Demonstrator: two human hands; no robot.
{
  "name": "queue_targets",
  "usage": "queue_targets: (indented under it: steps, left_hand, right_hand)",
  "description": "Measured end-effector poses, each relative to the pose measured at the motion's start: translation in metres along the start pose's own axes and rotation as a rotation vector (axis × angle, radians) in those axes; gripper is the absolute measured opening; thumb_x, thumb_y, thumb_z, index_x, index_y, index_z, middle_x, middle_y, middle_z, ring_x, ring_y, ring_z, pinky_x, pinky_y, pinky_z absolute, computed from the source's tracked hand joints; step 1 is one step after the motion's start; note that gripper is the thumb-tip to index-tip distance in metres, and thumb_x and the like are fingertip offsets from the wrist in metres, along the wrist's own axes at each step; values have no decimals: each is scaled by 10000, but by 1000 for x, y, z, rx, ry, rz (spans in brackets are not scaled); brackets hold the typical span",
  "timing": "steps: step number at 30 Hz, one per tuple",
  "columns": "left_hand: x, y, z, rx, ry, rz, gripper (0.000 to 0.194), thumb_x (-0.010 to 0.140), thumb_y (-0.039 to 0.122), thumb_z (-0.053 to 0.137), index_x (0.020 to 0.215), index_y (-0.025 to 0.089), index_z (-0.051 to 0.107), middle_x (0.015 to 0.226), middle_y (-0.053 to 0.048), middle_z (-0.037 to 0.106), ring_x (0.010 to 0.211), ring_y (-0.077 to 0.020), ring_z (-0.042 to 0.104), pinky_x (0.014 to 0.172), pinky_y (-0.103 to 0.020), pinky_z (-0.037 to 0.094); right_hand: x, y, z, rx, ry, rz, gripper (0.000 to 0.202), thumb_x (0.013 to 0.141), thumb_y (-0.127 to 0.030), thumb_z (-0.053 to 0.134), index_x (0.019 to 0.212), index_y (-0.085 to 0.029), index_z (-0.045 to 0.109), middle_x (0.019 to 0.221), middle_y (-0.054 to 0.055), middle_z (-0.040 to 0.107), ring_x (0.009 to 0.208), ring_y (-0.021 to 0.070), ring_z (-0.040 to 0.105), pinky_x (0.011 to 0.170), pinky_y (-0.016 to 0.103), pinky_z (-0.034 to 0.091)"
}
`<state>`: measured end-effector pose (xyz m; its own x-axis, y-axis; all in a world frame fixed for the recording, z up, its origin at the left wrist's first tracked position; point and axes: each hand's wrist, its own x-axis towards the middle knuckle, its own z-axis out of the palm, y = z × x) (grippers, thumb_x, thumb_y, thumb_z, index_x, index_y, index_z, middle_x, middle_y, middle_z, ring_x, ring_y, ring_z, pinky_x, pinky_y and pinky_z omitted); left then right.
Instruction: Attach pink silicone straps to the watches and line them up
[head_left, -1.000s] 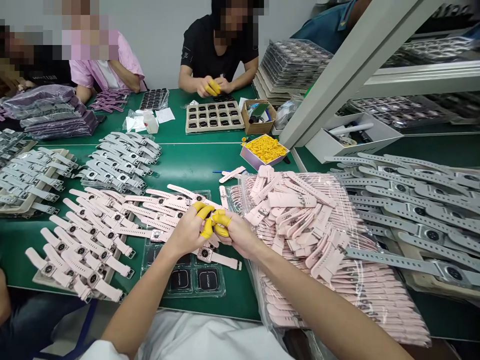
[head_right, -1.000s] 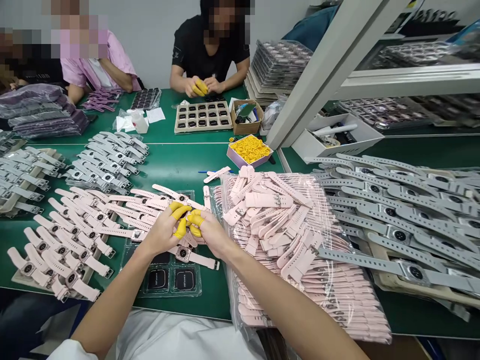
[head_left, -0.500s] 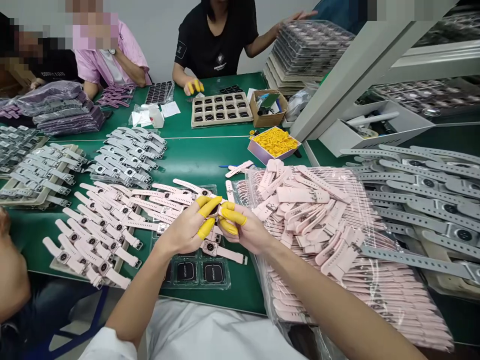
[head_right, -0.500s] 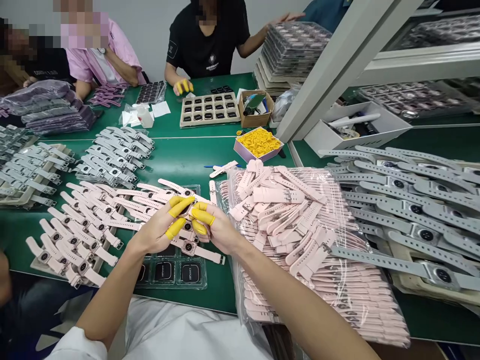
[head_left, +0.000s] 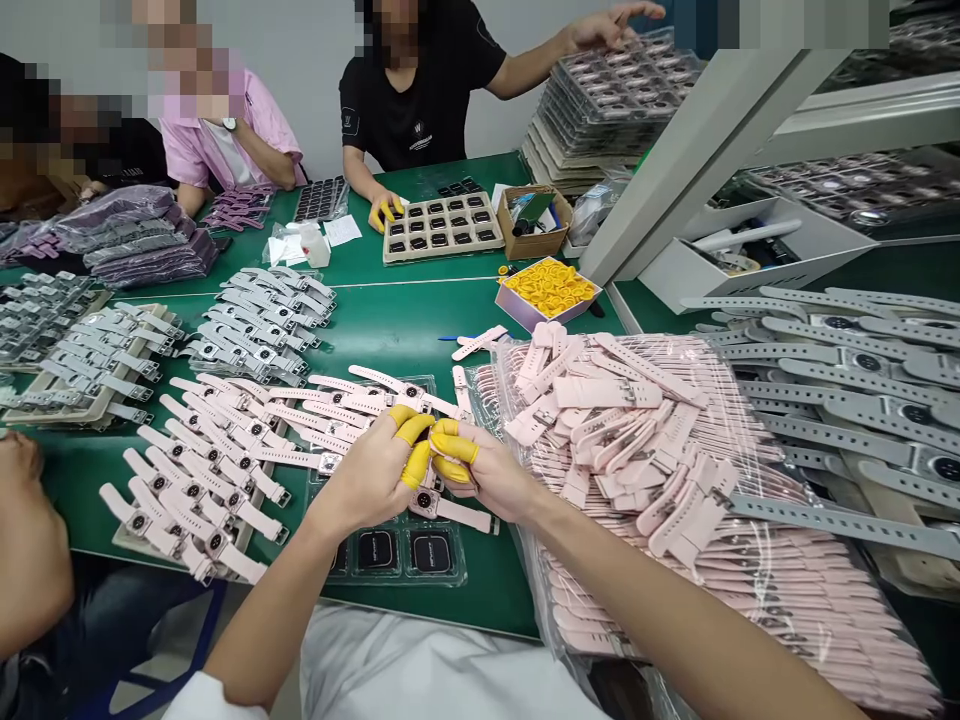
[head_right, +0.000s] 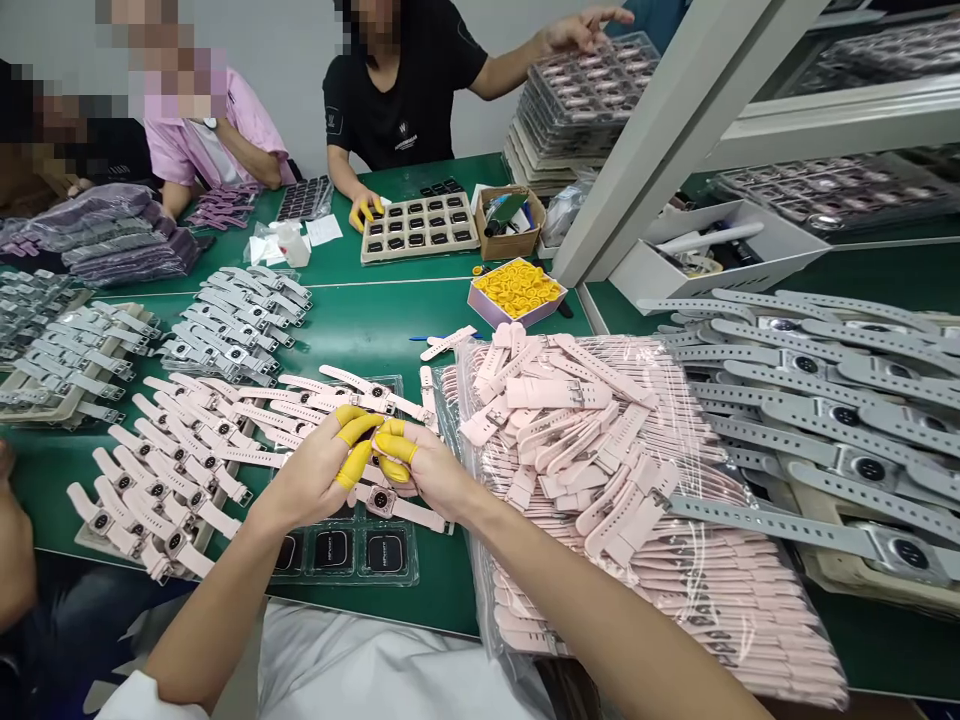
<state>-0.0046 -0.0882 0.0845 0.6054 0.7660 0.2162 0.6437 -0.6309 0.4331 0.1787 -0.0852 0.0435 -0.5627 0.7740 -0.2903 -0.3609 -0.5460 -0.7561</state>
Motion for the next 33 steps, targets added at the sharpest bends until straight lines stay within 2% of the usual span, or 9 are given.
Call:
queue_targets:
  steps: [4,8,11,15,18,21,27,31,33]
  left_hand:
    - [-9,-2,-8,23,-73,-32,482,1009,200,436,1489,150,449,1260,-174,646,1105,-285,666,925,-427,603]
    - [-24,-19,-33,132,-213,-224,663,909,45,400,1557,182,372,1109,-117,728,904,-247,715,782,-359,599]
    - [-39,-37,-56,253,-255,-294,540,914,45,386,1417,181,533,1081,-117,735,932,-269,702,813,-384,574]
    - [-62,-55,-73,291,-307,-288,379,976,105,347,1172,193,660,1090,-130,709,1013,-288,664,893,-410,527]
    - [-79,-61,-70,91,-459,-417,276,1039,250,387,1170,211,627,1048,-83,718,910,-240,679,769,-319,517]
    - [-90,-62,-55,32,-577,-406,235,1016,209,413,1026,209,648,970,-73,703,853,-221,662,732,-295,482]
    - [-104,-56,-14,343,-395,-286,321,976,54,353,964,167,653,972,-123,652,915,-276,602,849,-412,468]
    - [-134,-42,0,495,-103,-355,255,1036,201,429,1030,159,680,1253,-204,649,1101,-361,572,910,-502,443]
    - [-151,-36,4,490,-83,-375,246,1030,207,452,1064,160,691,1227,-190,662,1081,-360,574,868,-484,444]
  right_hand:
    - [-2,-1,-3,-220,-13,-142,446,879,-646,671,894,-239,490,565,-96,424,467,101,306,463,233,260]
    - [-6,-8,-12,-958,-18,-288,383,1023,-583,497,910,-221,546,748,-4,575,658,167,496,628,299,371]
    - [-7,-12,-18,-1400,-21,-222,370,1097,-443,376,889,-210,577,883,52,646,778,204,574,695,321,379]
    - [-10,-7,-9,-1654,-95,-157,327,1111,-343,361,995,-198,630,1019,95,690,893,232,649,737,320,412]
    - [-15,2,8,-1733,-242,-89,238,1101,-301,401,1101,-189,611,953,77,728,807,232,684,654,317,399]
    - [-18,14,22,-1838,-382,18,136,1052,-176,469,1034,-180,604,918,83,752,772,244,704,602,329,379]
    - [-17,27,24,-1933,-359,77,136,1042,-169,479,998,-184,606,898,147,746,782,283,702,618,348,411]
    - [-26,5,19,-1963,-287,57,133,1041,-291,536,989,-206,625,988,141,720,899,300,683,711,368,469]
    - [-24,-15,12,-2022,-178,34,150,1037,-311,544,1031,-201,644,1001,143,702,933,307,663,766,388,482]
